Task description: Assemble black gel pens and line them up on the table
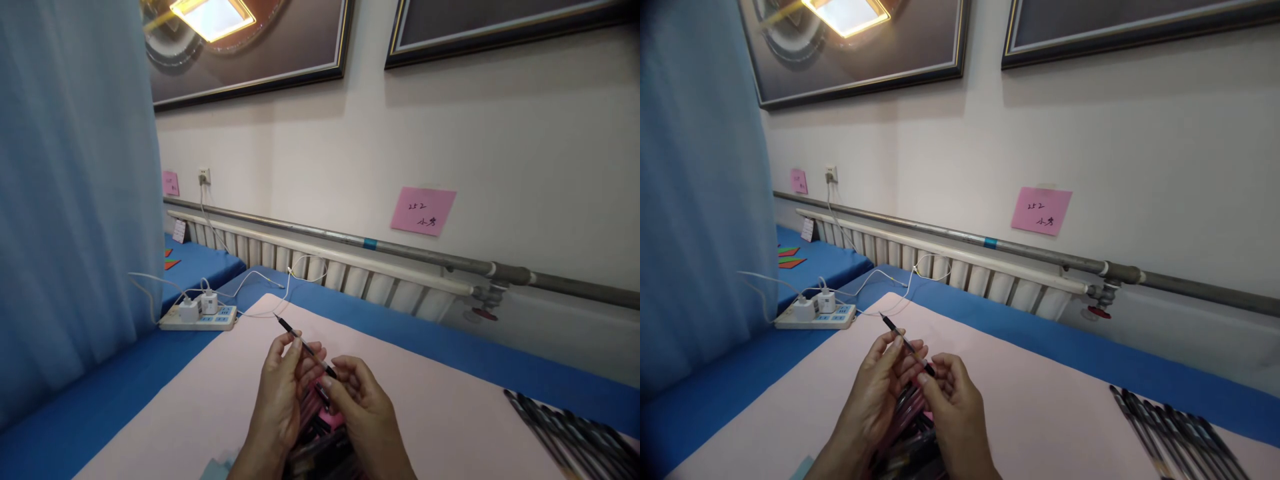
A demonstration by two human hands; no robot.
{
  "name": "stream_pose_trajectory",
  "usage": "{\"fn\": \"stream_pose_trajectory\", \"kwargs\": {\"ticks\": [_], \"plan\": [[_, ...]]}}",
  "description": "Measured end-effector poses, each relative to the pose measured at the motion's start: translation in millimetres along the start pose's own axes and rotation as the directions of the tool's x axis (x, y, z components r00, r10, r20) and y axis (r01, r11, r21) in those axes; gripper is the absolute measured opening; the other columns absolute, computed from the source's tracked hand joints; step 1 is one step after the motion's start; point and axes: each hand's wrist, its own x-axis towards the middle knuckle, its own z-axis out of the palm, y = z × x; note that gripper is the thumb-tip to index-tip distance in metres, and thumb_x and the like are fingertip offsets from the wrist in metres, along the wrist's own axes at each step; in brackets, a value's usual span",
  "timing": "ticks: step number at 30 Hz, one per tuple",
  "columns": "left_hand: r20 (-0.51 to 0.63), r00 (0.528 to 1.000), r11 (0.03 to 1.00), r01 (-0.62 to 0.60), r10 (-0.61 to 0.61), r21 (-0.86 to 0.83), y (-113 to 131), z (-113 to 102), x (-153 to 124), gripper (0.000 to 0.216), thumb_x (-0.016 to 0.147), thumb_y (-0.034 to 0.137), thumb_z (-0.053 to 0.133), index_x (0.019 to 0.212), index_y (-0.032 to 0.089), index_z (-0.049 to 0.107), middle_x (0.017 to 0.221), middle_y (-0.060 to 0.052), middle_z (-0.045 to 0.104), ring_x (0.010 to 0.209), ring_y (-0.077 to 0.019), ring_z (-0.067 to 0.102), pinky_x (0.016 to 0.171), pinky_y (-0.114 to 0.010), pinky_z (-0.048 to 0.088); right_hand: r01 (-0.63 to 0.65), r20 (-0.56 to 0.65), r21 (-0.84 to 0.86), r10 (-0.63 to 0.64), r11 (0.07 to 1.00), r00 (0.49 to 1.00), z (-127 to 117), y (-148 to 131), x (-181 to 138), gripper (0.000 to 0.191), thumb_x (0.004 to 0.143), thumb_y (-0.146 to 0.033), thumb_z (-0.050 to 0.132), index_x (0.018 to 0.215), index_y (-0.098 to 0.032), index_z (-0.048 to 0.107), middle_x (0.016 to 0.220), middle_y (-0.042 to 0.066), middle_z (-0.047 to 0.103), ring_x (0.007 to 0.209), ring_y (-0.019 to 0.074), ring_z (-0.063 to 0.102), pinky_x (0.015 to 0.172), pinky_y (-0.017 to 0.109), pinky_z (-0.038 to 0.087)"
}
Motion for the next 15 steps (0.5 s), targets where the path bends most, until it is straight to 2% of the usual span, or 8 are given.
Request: {"fn": "stream_pose_trajectory", "kwargs": {"ticks": [3, 8, 12, 15], "plan": [[-0.006, 1.000, 1.000, 0.007, -0.007, -0.003, 0.3, -0.2, 0.4, 0.022, 0.076, 0.022, 0.065, 0.090, 0.019, 0.048, 0.081, -0.009, 0.071, 0.082, -0.0212, 0.069, 0.073, -0.030, 0.054, 0.105, 0.011, -0.208, -0.106, 0.973, 0.994, -0.3, -0.3, -2.9, 0.017, 0.078, -0.038, 0.060, 0.080, -0.022, 0.059, 0.069, 0.000, 0.065, 0.061, 0.0161, 0.060, 0.053, 0.023, 0.047], [-0.016, 1.000, 1.000, 0.009, -0.009, 0.014, -1.1, 1.5, -0.7, 0.019, 0.078, 0.022, 0.063, 0.090, 0.019, 0.048, 0.081, -0.009, 0.071, 0.082, -0.0202, 0.070, 0.074, -0.029, 0.054, 0.281, 0.073, -0.515, -0.285, 0.810, 0.956, -7.8, 5.1, -1.5, 0.015, 0.087, -0.033, 0.049, 0.086, -0.022, 0.060, 0.078, 0.002, 0.066, 0.067, 0.0162, 0.061, 0.062, 0.025, 0.048], [-0.001, 1.000, 1.000, -0.003, 0.003, 0.018, -4.4, 1.3, -0.9, 0.019, 0.080, 0.024, 0.061, 0.091, 0.019, 0.047, 0.080, -0.009, 0.071, 0.082, -0.0200, 0.069, 0.074, -0.029, 0.053, 0.394, 0.148, -0.627, -0.394, 0.672, 0.907, -12.5, 11.1, 0.6, 0.016, 0.091, -0.028, 0.042, 0.086, -0.022, 0.057, 0.080, 0.004, 0.064, 0.071, 0.0173, 0.062, 0.065, 0.027, 0.048], [0.002, 1.000, 1.000, -0.014, 0.014, 0.009, -6.6, 0.8, -0.3, 0.020, 0.079, 0.025, 0.062, 0.089, 0.019, 0.047, 0.081, -0.008, 0.071, 0.083, -0.0198, 0.069, 0.072, -0.028, 0.053, 0.449, 0.177, -0.656, -0.455, 0.607, 0.873, -13.4, 13.5, 1.3, 0.016, 0.091, -0.025, 0.041, 0.086, -0.022, 0.055, 0.080, 0.004, 0.064, 0.072, 0.0175, 0.062, 0.063, 0.026, 0.048]]}}
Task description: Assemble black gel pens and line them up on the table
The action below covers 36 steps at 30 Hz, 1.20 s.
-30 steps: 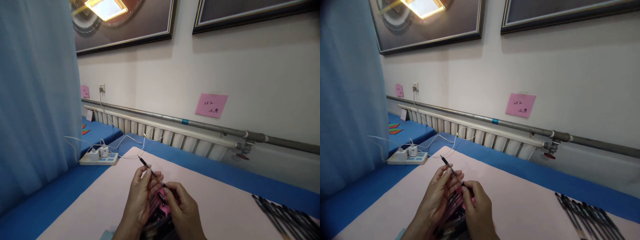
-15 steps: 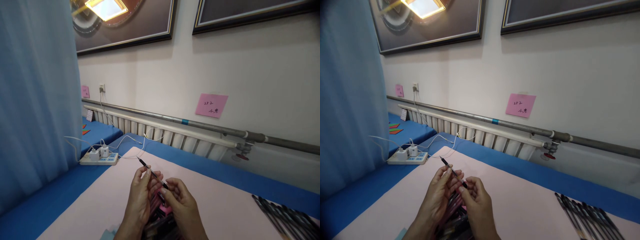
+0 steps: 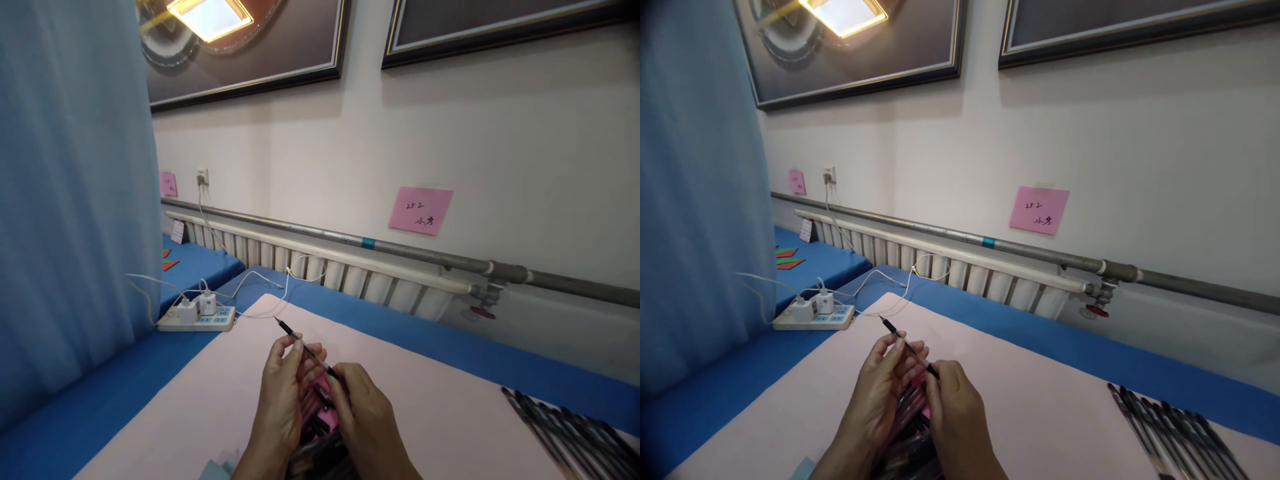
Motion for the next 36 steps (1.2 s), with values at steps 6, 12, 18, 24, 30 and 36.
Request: {"fn": "stream_pose_trajectory", "kwargs": {"ticks": [6, 12, 18, 24, 30, 36], "plan": [[-0.011, 1.000, 1.000, -0.011, 0.011, -0.002, -2.6, -0.7, 0.2, 0.024, 0.076, 0.026, 0.065, 0.090, 0.019, 0.047, 0.083, -0.010, 0.071, 0.083, -0.0215, 0.069, 0.068, -0.028, 0.054, 0.010, 0.000, -0.041, -0.010, 0.999, 1.000, 2.3, 2.0, 1.1, 0.015, 0.092, -0.024, 0.039, 0.086, -0.023, 0.052, 0.077, 0.003, 0.064, 0.067, 0.0171, 0.063, 0.058, 0.026, 0.048], [-0.007, 1.000, 1.000, -0.009, 0.009, 0.011, -1.8, -1.4, 0.9, 0.018, 0.080, 0.025, 0.060, 0.091, 0.019, 0.047, 0.082, -0.009, 0.071, 0.083, -0.0207, 0.069, 0.068, -0.027, 0.053, 0.004, 0.043, -0.060, -0.001, 0.998, 0.999, 3.7, 4.2, 0.0, 0.019, 0.093, -0.027, 0.036, 0.082, -0.023, 0.051, 0.073, 0.002, 0.062, 0.063, 0.0171, 0.061, 0.056, 0.026, 0.046], [0.018, 0.999, 0.999, 0.027, -0.027, 0.022, 3.3, -2.0, 1.4, 0.017, 0.079, 0.023, 0.061, 0.088, 0.018, 0.047, 0.077, -0.007, 0.070, 0.077, -0.0192, 0.069, 0.068, -0.027, 0.053, -0.141, 0.186, 0.070, 0.126, 0.988, 0.974, -1.7, -2.6, 3.4, 0.023, 0.092, -0.030, 0.037, 0.074, -0.023, 0.049, 0.071, 0.002, 0.060, 0.063, 0.0170, 0.057, 0.057, 0.026, 0.042], [0.045, 0.997, 0.998, 0.059, -0.060, 0.032, 7.1, -3.3, 1.7, 0.016, 0.079, 0.022, 0.061, 0.087, 0.017, 0.049, 0.075, -0.007, 0.070, 0.072, -0.0174, 0.069, 0.070, -0.029, 0.054, -0.453, 0.396, 0.453, 0.282, 0.768, 0.874, -8.8, -9.0, 9.9, 0.030, 0.087, -0.042, 0.043, 0.065, -0.023, 0.046, 0.056, -0.005, 0.047, 0.049, 0.0116, 0.041, 0.047, 0.023, 0.035], [0.021, 0.997, 0.997, 0.079, -0.079, 0.023, 8.2, -7.6, 6.1, 0.018, 0.077, 0.022, 0.064, 0.088, 0.017, 0.050, 0.075, -0.009, 0.070, 0.070, -0.0179, 0.069, 0.065, -0.028, 0.054, -0.685, 0.572, 0.522, 0.387, 0.507, 0.723, -1.7, -10.5, 6.9, 0.036, 0.085, -0.054, 0.039, 0.077, -0.022, 0.052, 0.054, -0.006, 0.048, 0.037, 0.0087, 0.034, 0.034, 0.020, 0.026], [-0.012, 0.999, 0.998, 0.043, -0.043, 0.036, 8.7, -8.7, 8.2, 0.018, 0.076, 0.022, 0.064, 0.086, 0.017, 0.050, 0.076, -0.010, 0.071, 0.072, -0.0193, 0.070, 0.069, -0.030, 0.054, -0.357, 0.179, 0.311, 0.315, 0.881, 0.932, -0.3, -12.8, 6.5, 0.019, 0.079, -0.038, 0.057, 0.070, -0.022, 0.051, 0.067, -0.002, 0.057, 0.061, 0.0142, 0.053, 0.057, 0.023, 0.043]]}}
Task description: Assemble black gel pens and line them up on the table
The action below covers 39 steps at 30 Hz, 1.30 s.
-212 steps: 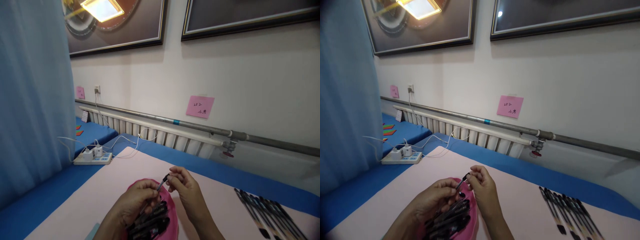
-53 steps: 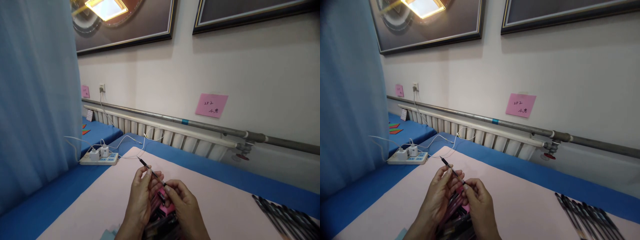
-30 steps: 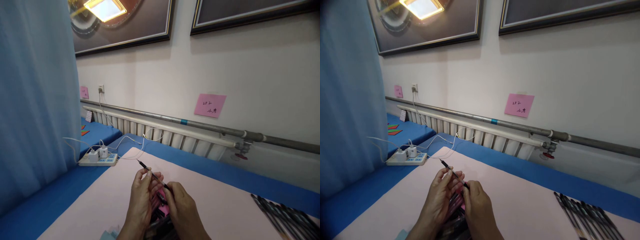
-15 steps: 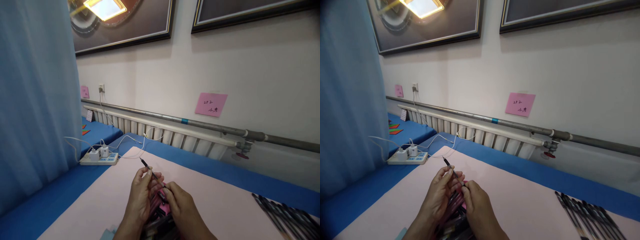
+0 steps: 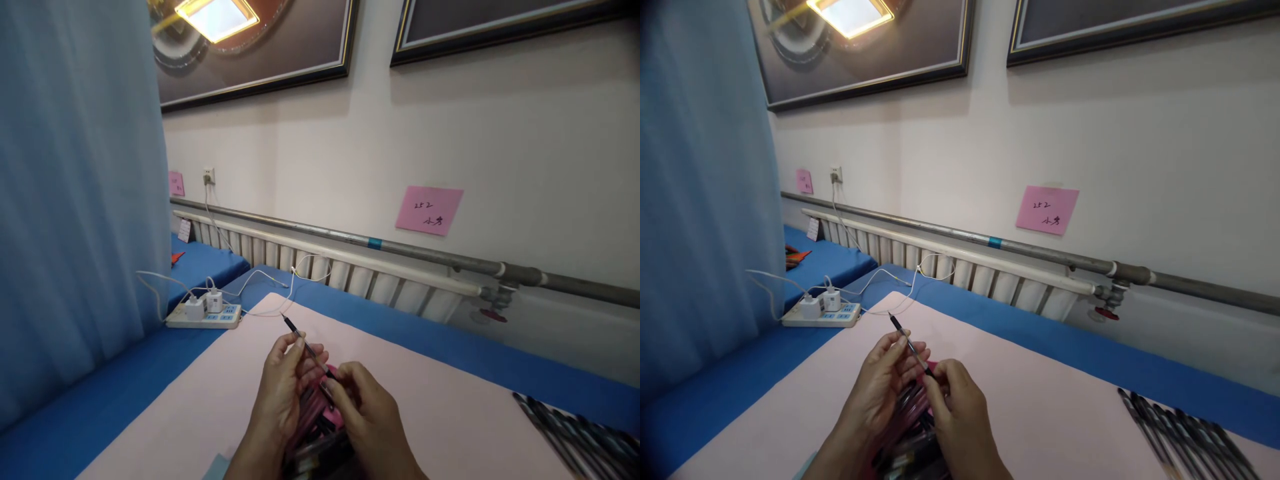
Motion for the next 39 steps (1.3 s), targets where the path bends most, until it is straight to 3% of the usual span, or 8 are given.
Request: {"fn": "stream_pose_trajectory", "kwargs": {"ticks": [6, 11, 14, 18, 23, 29, 34, 39], "plan": [[-0.007, 1.000, 1.000, 0.003, -0.003, 0.008, -1.5, 1.7, 0.6, 0.017, 0.077, 0.022, 0.063, 0.087, 0.016, 0.050, 0.076, -0.009, 0.071, 0.072, -0.0193, 0.070, 0.071, -0.031, 0.054, 0.155, 0.028, -0.165, -0.152, 0.974, 0.988, -1.2, 5.3, -0.8, 0.021, 0.090, -0.031, 0.041, 0.079, -0.023, 0.056, 0.075, 0.001, 0.065, 0.066, 0.0155, 0.060, 0.062, 0.023, 0.045], [-0.008, 1.000, 1.000, -0.004, 0.004, 0.020, -2.1, 1.4, -1.4, 0.020, 0.076, 0.025, 0.065, 0.087, 0.016, 0.051, 0.078, -0.010, 0.071, 0.073, -0.0196, 0.070, 0.071, -0.031, 0.054, 0.187, -0.008, -0.255, -0.196, 0.949, 0.981, 0.1, 9.4, -2.0, 0.014, 0.086, -0.034, 0.051, 0.082, -0.022, 0.056, 0.078, 0.002, 0.065, 0.067, 0.0162, 0.061, 0.060, 0.023, 0.046], [0.006, 1.000, 1.000, -0.011, 0.011, 0.015, -1.3, 2.7, -2.7, 0.021, 0.075, 0.025, 0.066, 0.087, 0.016, 0.051, 0.077, -0.009, 0.071, 0.072, -0.0189, 0.069, 0.070, -0.031, 0.054, 0.228, 0.005, -0.232, -0.234, 0.946, 0.972, -0.8, 8.7, -2.3, 0.017, 0.089, -0.031, 0.045, 0.081, -0.022, 0.055, 0.077, 0.002, 0.064, 0.068, 0.0155, 0.060, 0.062, 0.023, 0.046], [-0.007, 1.000, 1.000, -0.007, 0.007, 0.011, -0.4, 3.8, -2.7, 0.021, 0.074, 0.025, 0.067, 0.086, 0.016, 0.051, 0.075, -0.009, 0.070, 0.070, -0.0187, 0.069, 0.069, -0.030, 0.054, 0.183, 0.071, -0.157, -0.174, 0.970, 0.982, -1.1, 5.9, -1.5, 0.027, 0.092, -0.032, 0.037, 0.075, -0.023, 0.055, 0.068, 0.000, 0.063, 0.060, 0.0141, 0.058, 0.056, 0.022, 0.045], [-0.006, 1.000, 1.000, 0.001, -0.001, 0.024, -0.6, 2.5, -2.6, 0.021, 0.074, 0.027, 0.067, 0.085, 0.016, 0.052, 0.076, -0.009, 0.070, 0.071, -0.0186, 0.069, 0.069, -0.030, 0.054, 0.157, 0.031, -0.215, -0.154, 0.964, 0.988, 0.2, 8.0, -1.6, 0.011, 0.084, -0.031, 0.052, 0.079, -0.022, 0.053, 0.075, 0.000, 0.062, 0.062, 0.0147, 0.057, 0.058, 0.023, 0.044], [0.004, 1.000, 1.000, 0.002, -0.002, 0.021, -0.2, 4.6, -3.7, 0.019, 0.076, 0.027, 0.065, 0.084, 0.016, 0.051, 0.075, -0.009, 0.070, 0.069, -0.0171, 0.068, 0.069, -0.029, 0.053, 0.192, 0.093, -0.194, -0.176, 0.962, 0.980, 1.0, 12.7, -3.8, 0.019, 0.091, -0.032, 0.039, 0.083, -0.022, 0.054, 0.080, 0.003, 0.063, 0.071, 0.0168, 0.059, 0.064, 0.025, 0.044], [0.000, 1.000, 0.999, 0.007, -0.007, 0.034, -0.3, 4.1, -3.6, 0.017, 0.077, 0.026, 0.063, 0.085, 0.017, 0.050, 0.072, -0.008, 0.069, 0.068, -0.0175, 0.068, 0.066, -0.028, 0.053, 0.094, 0.143, -0.111, -0.078, 0.989, 0.987, 2.6, 5.6, -2.1, 0.028, 0.090, -0.039, 0.037, 0.074, -0.022, 0.052, 0.073, 0.003, 0.061, 0.066, 0.0171, 0.056, 0.061, 0.026, 0.043], [0.030, 0.999, 1.000, 0.018, -0.018, 0.018, -1.1, 1.5, -2.6, 0.021, 0.074, 0.027, 0.066, 0.084, 0.017, 0.050, 0.073, -0.009, 0.070, 0.068, -0.0180, 0.068, 0.063, -0.029, 0.053, -0.257, 0.312, 0.190, 0.190, 0.947, 0.931, 3.5, -1.8, -0.6, 0.036, 0.090, -0.044, 0.029, 0.074, -0.021, 0.051, 0.062, -0.001, 0.057, 0.047, 0.0131, 0.050, 0.040, 0.022, 0.035]]}}
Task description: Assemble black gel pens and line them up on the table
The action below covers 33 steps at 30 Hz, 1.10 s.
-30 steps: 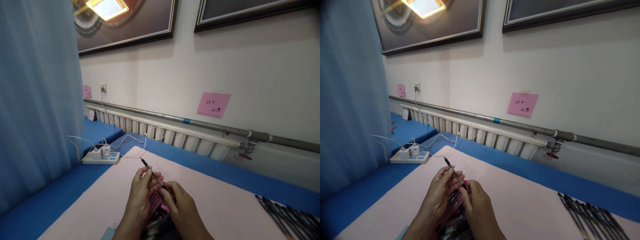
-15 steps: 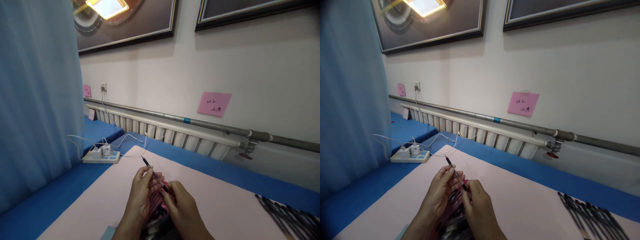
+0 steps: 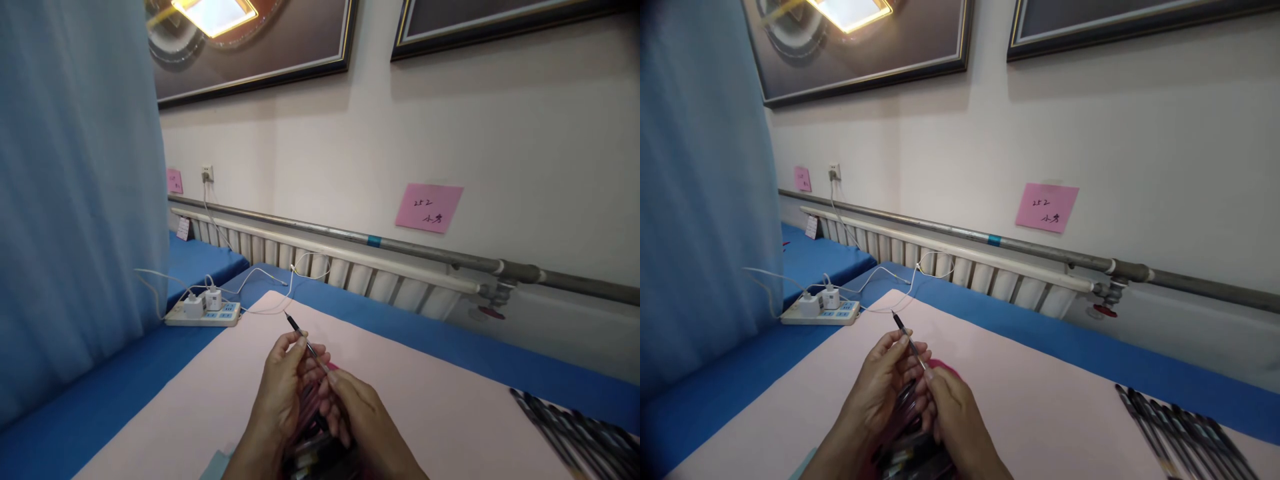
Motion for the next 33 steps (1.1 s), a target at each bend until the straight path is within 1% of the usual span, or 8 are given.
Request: {"fn": "stream_pose_trajectory", "kwargs": {"ticks": [5, 10, 16, 18, 21, 26, 30, 33], "plan": [[-0.056, 0.998, 1.000, -0.016, 0.017, 0.010, 0.8, 4.9, -1.9, 0.019, 0.075, 0.026, 0.065, 0.084, 0.017, 0.051, 0.070, -0.007, 0.068, 0.065, -0.0163, 0.067, 0.065, -0.028, 0.053, 0.190, -0.232, -0.320, -0.271, 0.928, 0.934, -2.0, 7.8, 0.7, 0.019, 0.083, -0.039, 0.054, 0.074, -0.022, 0.052, 0.068, -0.002, 0.059, 0.059, 0.0146, 0.055, 0.055, 0.023, 0.044], [-0.055, 0.998, 1.000, -0.016, 0.018, 0.026, 0.2, 6.8, -2.0, 0.017, 0.078, 0.026, 0.061, 0.086, 0.017, 0.050, 0.067, -0.006, 0.067, 0.060, -0.0162, 0.065, 0.059, -0.028, 0.052, 0.372, -0.159, -0.510, -0.510, 0.776, 0.845, -5.0, 16.4, 3.6, 0.018, 0.091, -0.031, 0.042, 0.084, -0.023, 0.057, 0.078, 0.001, 0.064, 0.070, 0.0157, 0.062, 0.065, 0.025, 0.047], [-0.050, 0.999, 0.999, -0.018, 0.020, 0.038, -0.6, 5.4, -1.1, 0.017, 0.077, 0.027, 0.061, 0.085, 0.017, 0.050, 0.067, -0.005, 0.066, 0.059, -0.0156, 0.064, 0.059, -0.028, 0.052, 0.396, -0.131, -0.649, -0.609, 0.649, 0.782, -3.1, 23.4, 5.0, 0.012, 0.090, -0.028, 0.044, 0.085, -0.023, 0.054, 0.077, 0.002, 0.063, 0.067, 0.0168, 0.062, 0.059, 0.025, 0.047], [-0.037, 0.999, 0.999, -0.021, 0.022, 0.027, -0.3, 5.0, -1.1, 0.019, 0.077, 0.027, 0.062, 0.085, 0.017, 0.050, 0.068, -0.006, 0.067, 0.061, -0.0163, 0.065, 0.062, -0.029, 0.052, 0.383, -0.144, -0.635, -0.591, 0.670, 0.794, -2.2, 24.1, 4.9, 0.017, 0.091, -0.028, 0.041, 0.081, -0.023, 0.054, 0.075, 0.002, 0.063, 0.066, 0.0169, 0.062, 0.057, 0.025, 0.045], [-0.030, 0.999, 0.999, -0.030, 0.030, 0.017, 0.4, 3.7, -1.0, 0.021, 0.075, 0.028, 0.064, 0.084, 0.017, 0.050, 0.070, -0.007, 0.068, 0.062, -0.0162, 0.066, 0.063, -0.029, 0.052, 0.314, -0.177, -0.521, -0.460, 0.794, 0.870, -1.1, 20.5, 4.2, 0.020, 0.090, -0.032, 0.043, 0.075, -0.023, 0.053, 0.071, 0.001, 0.063, 0.064, 0.0164, 0.059, 0.055, 0.024, 0.043], [0.000, 1.000, 1.000, -0.025, 0.025, 0.005, -1.5, 1.0, -0.9, 0.022, 0.072, 0.028, 0.066, 0.083, 0.018, 0.050, 0.067, -0.006, 0.068, 0.059, -0.0154, 0.065, 0.061, -0.028, 0.051, 0.160, -0.105, -0.086, -0.168, 0.983, 0.980, 0.4, 8.5, 2.3, 0.027, 0.085, -0.039, 0.047, 0.064, -0.023, 0.046, 0.052, -0.005, 0.050, 0.050, 0.0128, 0.048, 0.047, 0.021, 0.038], [0.007, 1.000, 1.000, -0.001, 0.002, -0.012, -2.4, 0.4, -0.7, 0.022, 0.071, 0.027, 0.068, 0.082, 0.017, 0.051, 0.068, -0.005, 0.067, 0.060, -0.0151, 0.065, 0.061, -0.027, 0.051, 0.042, -0.030, 0.136, -0.038, 0.990, 0.999, 0.9, 2.5, 0.8, 0.030, 0.085, -0.043, 0.044, 0.062, -0.023, 0.047, 0.045, -0.008, 0.044, 0.038, 0.0099, 0.037, 0.037, 0.020, 0.028], [-0.024, 0.999, 0.999, -0.028, 0.028, 0.017, 3.3, -2.0, 1.4, 0.023, 0.069, 0.027, 0.069, 0.081, 0.016, 0.053, 0.068, -0.005, 0.067, 0.062, -0.0157, 0.065, 0.060, -0.027, 0.052, 0.060, -0.102, 0.063, -0.053, 0.996, 0.993, -6.8, 1.3, 1.9, 0.029, 0.084, -0.042, 0.045, 0.063, -0.022, 0.051, 0.047, -0.006, 0.047, 0.039, 0.0106, 0.040, 0.038, 0.021, 0.030]]}}
